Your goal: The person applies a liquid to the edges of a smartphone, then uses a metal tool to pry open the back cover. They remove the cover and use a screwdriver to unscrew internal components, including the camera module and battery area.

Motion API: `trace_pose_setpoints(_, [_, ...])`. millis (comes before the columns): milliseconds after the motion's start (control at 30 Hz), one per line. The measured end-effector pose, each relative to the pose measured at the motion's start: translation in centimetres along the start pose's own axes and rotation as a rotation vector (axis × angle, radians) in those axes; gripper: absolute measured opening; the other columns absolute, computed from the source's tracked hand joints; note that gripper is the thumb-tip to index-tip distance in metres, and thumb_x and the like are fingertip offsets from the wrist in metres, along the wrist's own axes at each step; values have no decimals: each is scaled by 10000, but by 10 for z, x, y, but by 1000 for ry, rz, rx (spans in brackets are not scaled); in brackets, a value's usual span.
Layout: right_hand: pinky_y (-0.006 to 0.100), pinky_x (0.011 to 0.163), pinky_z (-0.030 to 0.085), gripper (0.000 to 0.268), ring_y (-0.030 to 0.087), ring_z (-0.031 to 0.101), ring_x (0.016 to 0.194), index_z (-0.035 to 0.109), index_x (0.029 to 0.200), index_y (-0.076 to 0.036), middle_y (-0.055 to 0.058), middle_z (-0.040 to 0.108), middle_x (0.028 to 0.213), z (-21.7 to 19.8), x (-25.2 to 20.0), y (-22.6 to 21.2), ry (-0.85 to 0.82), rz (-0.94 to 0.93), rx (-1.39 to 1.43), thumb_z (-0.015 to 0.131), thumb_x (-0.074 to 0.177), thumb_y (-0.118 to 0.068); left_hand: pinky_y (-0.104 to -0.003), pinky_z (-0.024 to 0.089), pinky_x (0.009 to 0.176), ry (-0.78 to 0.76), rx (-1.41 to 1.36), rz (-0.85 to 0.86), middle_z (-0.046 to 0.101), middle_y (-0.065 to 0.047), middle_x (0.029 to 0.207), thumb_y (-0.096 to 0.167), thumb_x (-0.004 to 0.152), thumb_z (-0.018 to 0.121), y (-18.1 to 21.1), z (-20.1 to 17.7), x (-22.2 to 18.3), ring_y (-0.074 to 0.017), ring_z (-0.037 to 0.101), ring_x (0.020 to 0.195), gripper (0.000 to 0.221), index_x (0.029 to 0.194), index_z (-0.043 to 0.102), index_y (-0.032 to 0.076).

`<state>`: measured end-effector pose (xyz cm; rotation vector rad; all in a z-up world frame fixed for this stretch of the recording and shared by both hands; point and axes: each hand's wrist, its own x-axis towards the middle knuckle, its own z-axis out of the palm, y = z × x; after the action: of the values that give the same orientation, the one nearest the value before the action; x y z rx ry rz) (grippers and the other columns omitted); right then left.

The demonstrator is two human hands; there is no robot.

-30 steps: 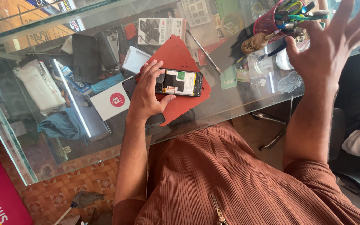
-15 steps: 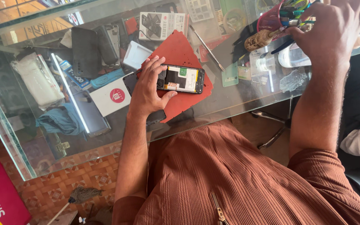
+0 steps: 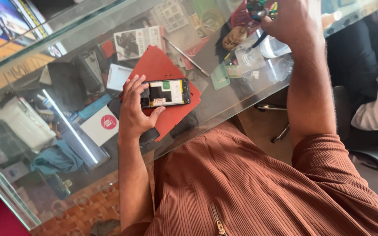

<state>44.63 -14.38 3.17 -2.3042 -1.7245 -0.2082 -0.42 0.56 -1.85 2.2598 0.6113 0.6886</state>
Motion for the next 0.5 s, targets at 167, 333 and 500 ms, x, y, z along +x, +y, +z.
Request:
trace_pose_setpoints(167, [458, 751, 541, 203, 333, 693, 881, 761, 1118, -134, 135, 724, 947, -19, 3, -5, -153, 37, -19, 788, 941, -230, -555, 287, 1287, -16, 15, -32, 537, -206, 1495, 218, 742, 929, -1, 0, -2, -431, 443, 1467, 742, 1314, 496, 27])
trace_pose_setpoints(333, [420, 682, 548, 267, 316, 687, 818, 741, 1069, -67, 148, 720, 910, -46, 3, -6, -53, -64, -209, 805, 923, -281, -546, 288, 1279, -11, 17, -39, 530, -211, 1503, 217, 742, 926, -2, 1, -3, -439, 433, 1470, 746, 1321, 499, 21])
trace_pose_setpoints(500, [422, 660, 552, 309, 331, 684, 760, 726, 1127, -22, 189, 709, 909, -80, -1, -31, 3, 152, -204, 801, 1020, -301, -538, 305, 1276, -4, -3, -35, 546, -188, 1487, 221, 737, 930, -2, 0, -3, -432, 442, 1467, 735, 1308, 510, 26])
